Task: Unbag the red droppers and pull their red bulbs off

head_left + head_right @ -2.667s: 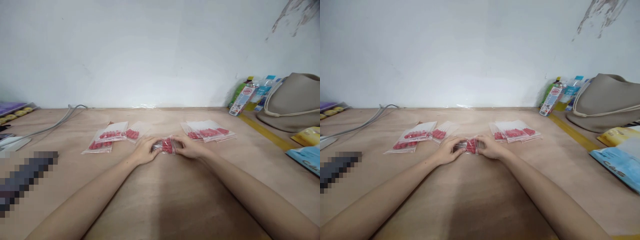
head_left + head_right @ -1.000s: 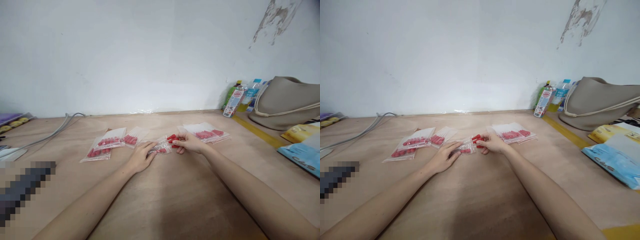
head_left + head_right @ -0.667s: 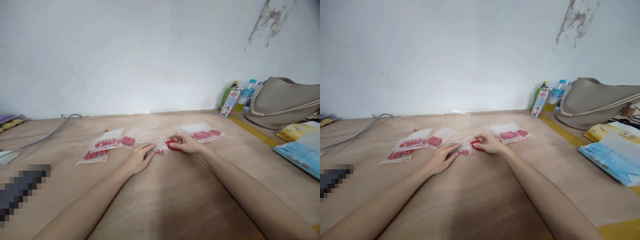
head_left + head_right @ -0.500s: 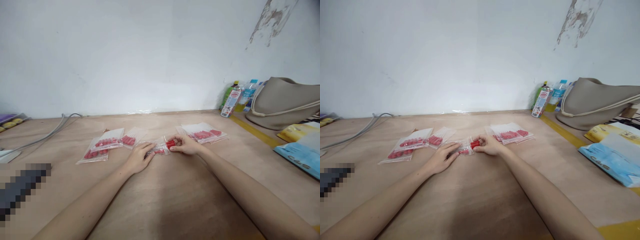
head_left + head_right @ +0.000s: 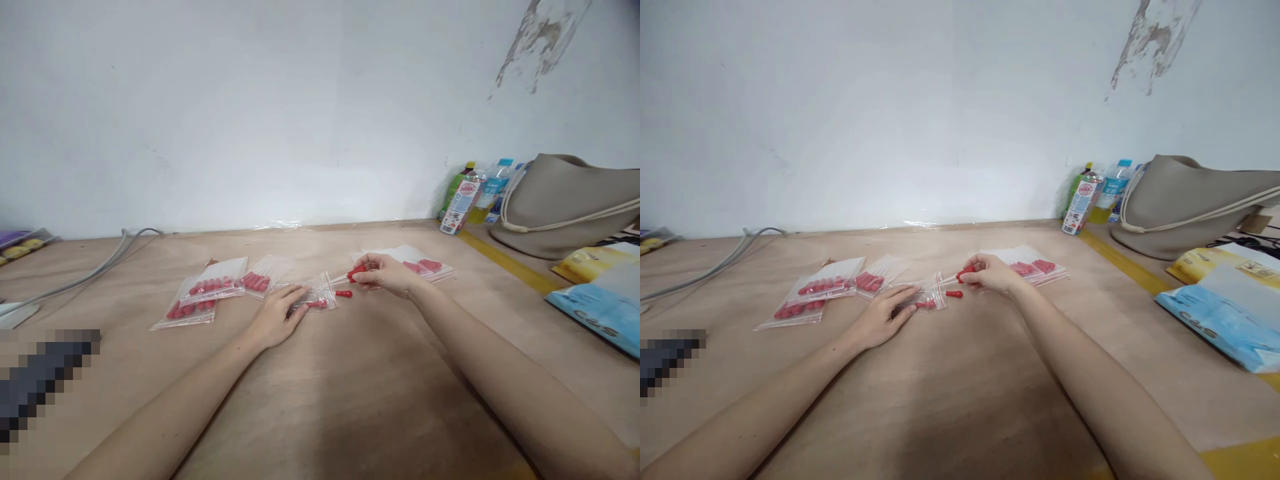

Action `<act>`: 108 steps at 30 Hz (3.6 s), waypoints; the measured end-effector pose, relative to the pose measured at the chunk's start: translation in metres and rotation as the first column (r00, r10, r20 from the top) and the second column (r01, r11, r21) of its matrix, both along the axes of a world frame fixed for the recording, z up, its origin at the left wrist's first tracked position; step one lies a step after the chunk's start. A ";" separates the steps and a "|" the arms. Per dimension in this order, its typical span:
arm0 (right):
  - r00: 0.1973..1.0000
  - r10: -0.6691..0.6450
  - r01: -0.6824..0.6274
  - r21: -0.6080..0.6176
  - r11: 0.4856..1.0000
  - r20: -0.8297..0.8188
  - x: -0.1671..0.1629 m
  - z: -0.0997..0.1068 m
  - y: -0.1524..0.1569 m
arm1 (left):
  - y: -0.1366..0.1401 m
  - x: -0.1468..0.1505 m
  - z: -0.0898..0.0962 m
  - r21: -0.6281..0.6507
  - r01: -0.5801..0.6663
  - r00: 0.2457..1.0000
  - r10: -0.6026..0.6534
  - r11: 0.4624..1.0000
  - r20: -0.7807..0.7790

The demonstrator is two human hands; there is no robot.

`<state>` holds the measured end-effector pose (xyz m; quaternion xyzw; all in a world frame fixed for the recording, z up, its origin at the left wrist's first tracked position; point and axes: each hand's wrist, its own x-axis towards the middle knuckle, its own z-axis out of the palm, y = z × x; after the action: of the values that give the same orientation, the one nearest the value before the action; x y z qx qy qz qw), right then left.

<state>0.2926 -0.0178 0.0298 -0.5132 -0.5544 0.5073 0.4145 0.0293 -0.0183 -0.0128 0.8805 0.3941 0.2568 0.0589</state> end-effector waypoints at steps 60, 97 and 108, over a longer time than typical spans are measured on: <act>0.529 -0.195 -0.439 0.463 0.770 0.826 -0.024 -0.014 -0.020 | -0.001 -0.014 0.011 -0.053 0.178 0.982 -0.180 0.983 -0.052; 0.988 0.119 -0.110 0.090 0.990 -0.100 -0.013 0.002 -0.006 | -0.023 -0.002 0.026 0.084 0.012 0.952 0.014 0.996 -0.307; 0.760 -0.523 -0.003 0.807 0.591 0.386 0.022 -0.018 -0.002 | -0.009 -0.006 0.026 0.114 0.248 0.958 -0.226 0.962 -0.175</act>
<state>0.3144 -0.0201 0.0115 -0.4964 -0.7279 -0.0346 0.4717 0.0235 -0.0270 0.0129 0.9412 0.2707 0.2024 -0.0020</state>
